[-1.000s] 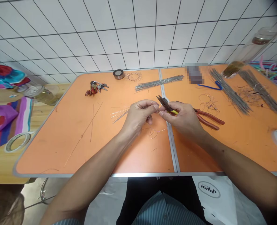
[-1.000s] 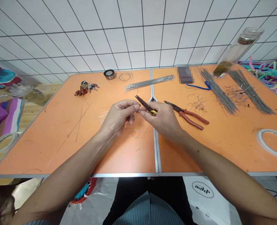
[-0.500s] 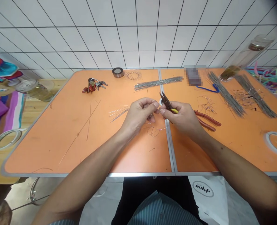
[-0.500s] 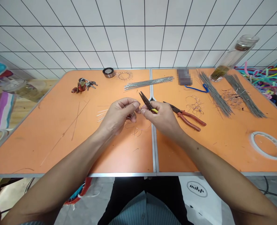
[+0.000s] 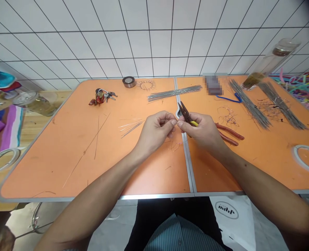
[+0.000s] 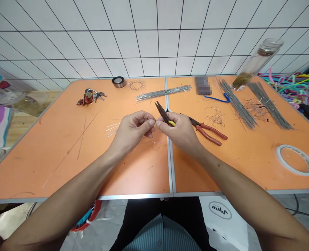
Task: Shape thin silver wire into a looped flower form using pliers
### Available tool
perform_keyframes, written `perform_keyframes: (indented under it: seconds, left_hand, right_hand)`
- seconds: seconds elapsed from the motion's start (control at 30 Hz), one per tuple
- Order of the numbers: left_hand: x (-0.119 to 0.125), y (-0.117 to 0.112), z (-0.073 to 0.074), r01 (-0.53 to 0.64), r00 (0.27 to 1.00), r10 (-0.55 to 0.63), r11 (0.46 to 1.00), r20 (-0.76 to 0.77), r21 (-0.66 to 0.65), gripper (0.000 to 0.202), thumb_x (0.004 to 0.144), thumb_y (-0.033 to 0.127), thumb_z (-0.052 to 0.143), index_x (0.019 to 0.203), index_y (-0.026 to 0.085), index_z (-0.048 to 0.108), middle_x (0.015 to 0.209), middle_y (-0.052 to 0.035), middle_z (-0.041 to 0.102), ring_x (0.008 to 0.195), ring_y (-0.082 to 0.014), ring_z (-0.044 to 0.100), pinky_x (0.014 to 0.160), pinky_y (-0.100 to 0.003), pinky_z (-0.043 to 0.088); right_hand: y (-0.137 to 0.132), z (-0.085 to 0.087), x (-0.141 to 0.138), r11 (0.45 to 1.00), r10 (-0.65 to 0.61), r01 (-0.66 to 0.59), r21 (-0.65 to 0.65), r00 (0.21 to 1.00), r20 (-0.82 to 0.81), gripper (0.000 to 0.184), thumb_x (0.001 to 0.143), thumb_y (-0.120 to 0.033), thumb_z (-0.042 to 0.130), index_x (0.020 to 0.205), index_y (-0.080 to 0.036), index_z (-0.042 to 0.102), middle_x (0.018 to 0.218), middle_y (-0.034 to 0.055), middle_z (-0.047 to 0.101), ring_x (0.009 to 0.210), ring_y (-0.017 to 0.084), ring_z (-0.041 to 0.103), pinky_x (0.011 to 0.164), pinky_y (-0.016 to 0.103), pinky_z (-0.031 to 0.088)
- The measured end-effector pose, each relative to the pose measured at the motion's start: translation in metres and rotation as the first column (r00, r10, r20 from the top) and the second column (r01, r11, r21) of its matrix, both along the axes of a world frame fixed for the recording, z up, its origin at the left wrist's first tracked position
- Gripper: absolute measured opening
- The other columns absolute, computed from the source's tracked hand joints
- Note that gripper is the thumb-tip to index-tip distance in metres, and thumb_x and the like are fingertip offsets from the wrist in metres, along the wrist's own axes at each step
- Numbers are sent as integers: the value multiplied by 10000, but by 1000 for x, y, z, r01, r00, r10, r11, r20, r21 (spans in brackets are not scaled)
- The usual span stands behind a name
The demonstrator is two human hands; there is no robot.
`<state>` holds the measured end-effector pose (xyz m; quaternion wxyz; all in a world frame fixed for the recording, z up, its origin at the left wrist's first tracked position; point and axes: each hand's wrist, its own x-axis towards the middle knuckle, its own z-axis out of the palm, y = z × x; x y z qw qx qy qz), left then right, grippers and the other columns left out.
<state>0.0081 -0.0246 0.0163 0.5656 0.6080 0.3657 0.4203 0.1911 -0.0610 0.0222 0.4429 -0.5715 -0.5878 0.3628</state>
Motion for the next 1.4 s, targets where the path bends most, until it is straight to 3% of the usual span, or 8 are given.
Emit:
perform_keyframes:
  seconds: [0.3, 0.6, 0.8, 0.97, 1.4]
  left_hand:
    - [-1, 5, -9, 2, 989, 8, 998, 147, -68, 267, 874, 397, 886, 842, 179, 735, 661, 15, 659, 532, -88, 582, 525, -206, 489]
    - [-1, 5, -13, 70, 977, -57, 996, 207, -55, 230, 911, 387, 883, 886, 193, 762, 688, 16, 708, 539, -94, 613, 541, -216, 517]
    - [-1, 5, -16, 86, 973, -79, 996, 218, -21, 221, 923, 393, 882, 911, 196, 784, 792, -15, 784, 607, -103, 678, 614, -223, 569]
    - [0, 5, -18, 89, 968, -84, 996, 235, -7, 226, 909, 406, 899, 933, 199, 810, 803, -26, 797, 670, -128, 724, 678, -248, 618]
    - [2, -1, -21, 14, 971, -28, 998, 236, 62, 164, 929, 371, 873, 954, 223, 809, 746, 2, 745, 612, -122, 665, 608, -248, 573]
  right_hand:
    - [-6, 4, -5, 998, -26, 26, 64, 1000, -4, 156, 886, -339, 747, 927, -194, 787, 805, 8, 679, 702, 149, 556, 635, 291, 436]
    - [-9, 0, -4, 972, -53, 34, 232, 996, 78, 81, 910, -258, 687, 878, -214, 747, 821, 9, 738, 763, 178, 655, 688, 306, 484]
    - [-12, -2, -3, 921, -80, 3, 390, 980, 182, 91, 900, -156, 665, 871, -216, 726, 829, 5, 747, 769, 173, 678, 715, 311, 486]
    - [-14, -3, -3, 866, -138, -4, 501, 959, 246, 97, 937, -175, 682, 856, -207, 724, 792, 8, 715, 742, 169, 665, 683, 308, 464]
    - [-15, -3, -2, 858, -111, -47, 512, 955, 274, 145, 970, -166, 629, 872, -225, 720, 803, 15, 726, 771, 177, 664, 713, 316, 463]
